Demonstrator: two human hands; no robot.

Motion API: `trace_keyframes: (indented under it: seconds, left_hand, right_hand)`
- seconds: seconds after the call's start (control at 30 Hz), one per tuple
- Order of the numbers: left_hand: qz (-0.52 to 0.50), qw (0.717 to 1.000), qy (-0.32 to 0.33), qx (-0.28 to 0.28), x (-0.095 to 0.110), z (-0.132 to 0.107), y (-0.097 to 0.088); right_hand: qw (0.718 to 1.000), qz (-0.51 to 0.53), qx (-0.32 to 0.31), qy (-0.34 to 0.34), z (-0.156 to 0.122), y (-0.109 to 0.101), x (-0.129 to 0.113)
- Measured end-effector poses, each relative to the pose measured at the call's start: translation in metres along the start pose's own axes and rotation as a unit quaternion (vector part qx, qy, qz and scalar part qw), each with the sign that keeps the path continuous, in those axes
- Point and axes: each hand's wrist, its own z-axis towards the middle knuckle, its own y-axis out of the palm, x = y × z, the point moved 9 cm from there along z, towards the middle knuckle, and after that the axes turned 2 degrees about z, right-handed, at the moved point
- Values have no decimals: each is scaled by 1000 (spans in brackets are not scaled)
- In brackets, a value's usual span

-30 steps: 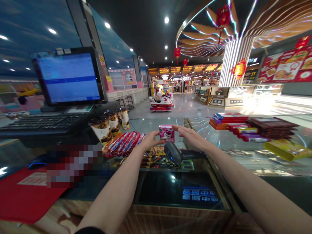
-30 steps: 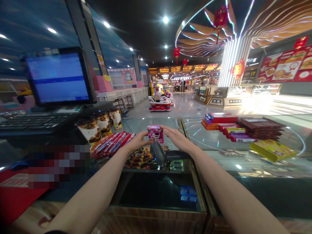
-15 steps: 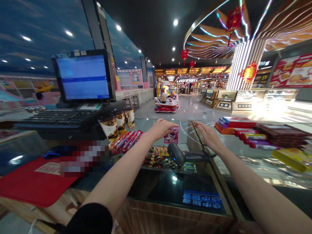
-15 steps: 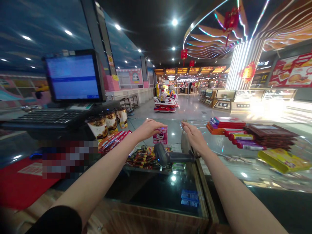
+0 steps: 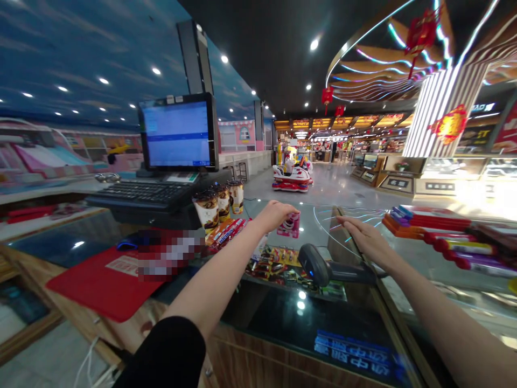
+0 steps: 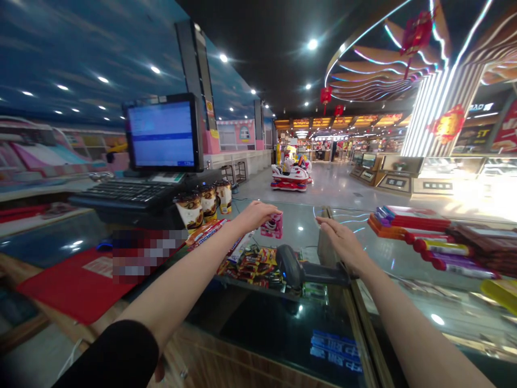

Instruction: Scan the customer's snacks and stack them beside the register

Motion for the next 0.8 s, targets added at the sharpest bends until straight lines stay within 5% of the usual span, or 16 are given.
trace_keyframes:
  seconds: [0.13,0.43,0.63,0.8]
  left_hand:
    - [2,1000,0,-13,-25,-1,1]
    - [-46,999,10,-1,-61,6,9]
    - [-112,993,-7,30,-74,6,13]
    - [-10,996,-60,71,-68,-14,-9]
  right_hand:
    - [997,19,-78,-3,26,28,-7]
    - [970,-16,-218,-110,94,119,-102]
    - [969,-34,-225,-97,110,140,-102]
    - [960,-73,-252,-99,109,150,-97]
